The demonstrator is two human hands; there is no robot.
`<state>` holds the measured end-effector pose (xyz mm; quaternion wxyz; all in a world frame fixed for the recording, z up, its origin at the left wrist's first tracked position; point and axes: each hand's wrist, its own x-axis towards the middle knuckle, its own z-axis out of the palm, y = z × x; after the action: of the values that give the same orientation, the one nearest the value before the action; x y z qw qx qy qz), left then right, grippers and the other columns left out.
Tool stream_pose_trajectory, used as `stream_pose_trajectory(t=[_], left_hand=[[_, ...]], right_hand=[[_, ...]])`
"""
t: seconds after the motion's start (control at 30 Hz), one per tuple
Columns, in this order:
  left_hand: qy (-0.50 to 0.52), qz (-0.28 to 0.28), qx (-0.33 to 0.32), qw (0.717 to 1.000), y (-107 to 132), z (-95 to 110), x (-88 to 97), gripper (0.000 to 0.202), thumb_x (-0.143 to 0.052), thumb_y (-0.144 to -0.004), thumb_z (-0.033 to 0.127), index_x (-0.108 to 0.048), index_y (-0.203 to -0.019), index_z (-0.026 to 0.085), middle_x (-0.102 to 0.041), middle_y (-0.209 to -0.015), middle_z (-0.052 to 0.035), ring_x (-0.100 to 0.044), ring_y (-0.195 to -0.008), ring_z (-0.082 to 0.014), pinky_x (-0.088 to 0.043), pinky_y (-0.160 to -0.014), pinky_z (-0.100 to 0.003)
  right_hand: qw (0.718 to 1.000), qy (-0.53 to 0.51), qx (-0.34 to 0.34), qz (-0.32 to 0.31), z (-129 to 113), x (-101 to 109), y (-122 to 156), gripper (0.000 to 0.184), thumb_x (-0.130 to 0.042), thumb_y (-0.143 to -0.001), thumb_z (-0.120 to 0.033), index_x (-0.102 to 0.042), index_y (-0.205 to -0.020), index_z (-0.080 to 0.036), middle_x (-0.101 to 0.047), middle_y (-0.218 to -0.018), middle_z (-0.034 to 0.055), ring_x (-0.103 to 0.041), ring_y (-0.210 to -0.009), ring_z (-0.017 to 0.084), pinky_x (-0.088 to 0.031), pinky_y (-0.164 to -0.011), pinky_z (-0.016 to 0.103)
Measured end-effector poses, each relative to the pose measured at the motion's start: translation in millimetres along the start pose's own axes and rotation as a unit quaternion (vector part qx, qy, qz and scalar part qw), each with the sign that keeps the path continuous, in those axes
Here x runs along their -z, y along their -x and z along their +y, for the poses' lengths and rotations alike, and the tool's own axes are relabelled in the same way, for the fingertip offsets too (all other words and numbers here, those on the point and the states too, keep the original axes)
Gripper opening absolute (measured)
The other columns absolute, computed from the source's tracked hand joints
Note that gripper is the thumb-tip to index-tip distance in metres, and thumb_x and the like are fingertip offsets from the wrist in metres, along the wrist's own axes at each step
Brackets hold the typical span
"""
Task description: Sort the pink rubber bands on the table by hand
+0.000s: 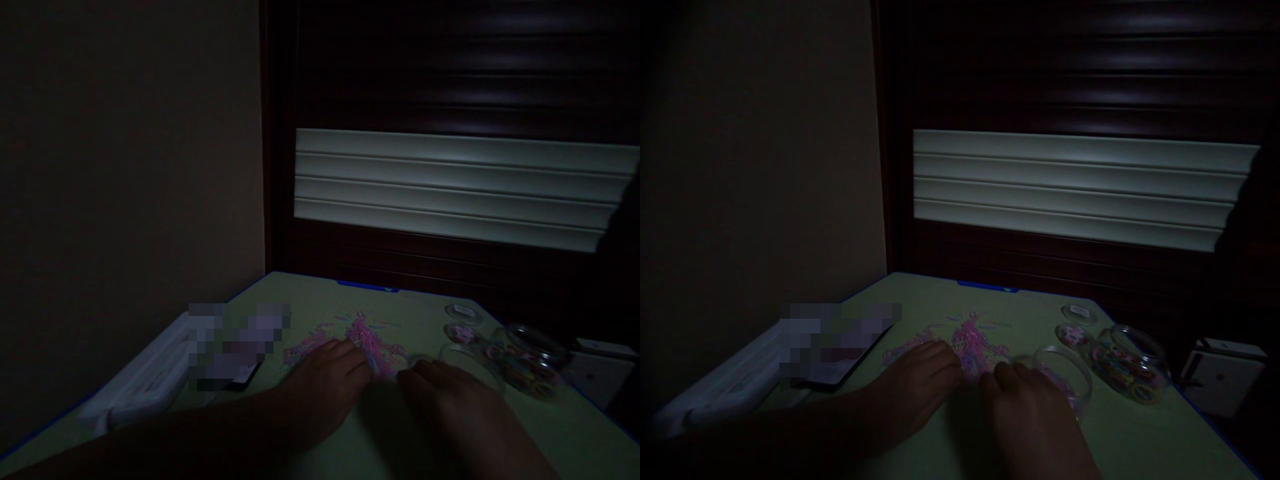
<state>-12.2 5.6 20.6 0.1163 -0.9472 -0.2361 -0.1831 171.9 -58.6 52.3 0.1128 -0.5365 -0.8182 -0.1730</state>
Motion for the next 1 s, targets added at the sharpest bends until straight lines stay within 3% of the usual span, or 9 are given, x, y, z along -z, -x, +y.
stream_pose_trajectory(t=[0.23,0.37,0.53,1.0], left_hand=[[-0.015,-0.006,0.047,0.999,1.1,0.9,-2.7,0.013,-0.040,-0.088,0.012,-0.052,-0.086,0.016,-0.052,-0.089,-0.0039,-0.046,-0.083,-0.0185,-0.038,-0.075,-0.032],[-0.022,0.003,0.077,0.997,2.6,-0.4,-6.3,0.013,-0.041,-0.088,0.013,-0.053,-0.085,0.016,-0.052,-0.088,-0.0042,-0.046,-0.083,-0.0186,-0.039,-0.075,-0.033],[-0.007,-0.011,0.070,0.997,2.6,-1.4,-8.7,0.011,-0.043,-0.087,0.012,-0.053,-0.084,0.016,-0.052,-0.088,-0.0030,-0.046,-0.085,-0.0184,-0.038,-0.077,-0.033],[0.003,-0.031,0.063,0.998,1.1,-2.3,-11.4,0.008,-0.050,-0.086,0.012,-0.055,-0.088,0.018,-0.051,-0.094,-0.0013,-0.045,-0.091,-0.0176,-0.038,-0.078,-0.029]], right_hand=[[0.998,-0.030,0.006,-0.053,-2.2,-24.0,-4.7,0.023,-0.051,-0.065,-0.002,-0.064,-0.067,-0.021,-0.065,-0.066,0.0008,-0.060,-0.055,0.014,-0.031,-0.045,0.022],[0.995,-0.050,-0.008,-0.089,-0.6,-15.1,-6.4,0.026,-0.049,-0.067,-0.002,-0.066,-0.072,-0.021,-0.066,-0.070,0.0016,-0.061,-0.057,0.014,-0.032,-0.046,0.022],[0.991,-0.060,-0.018,-0.122,-2.0,-7.3,-6.5,0.028,-0.050,-0.067,-0.001,-0.067,-0.075,-0.021,-0.067,-0.074,0.0022,-0.063,-0.063,0.016,-0.035,-0.049,0.021],[0.990,-0.056,-0.016,-0.128,-1.6,-8.5,-5.8,0.026,-0.050,-0.068,-0.001,-0.067,-0.074,-0.020,-0.067,-0.074,0.0024,-0.063,-0.064,0.017,-0.035,-0.050,0.023]])
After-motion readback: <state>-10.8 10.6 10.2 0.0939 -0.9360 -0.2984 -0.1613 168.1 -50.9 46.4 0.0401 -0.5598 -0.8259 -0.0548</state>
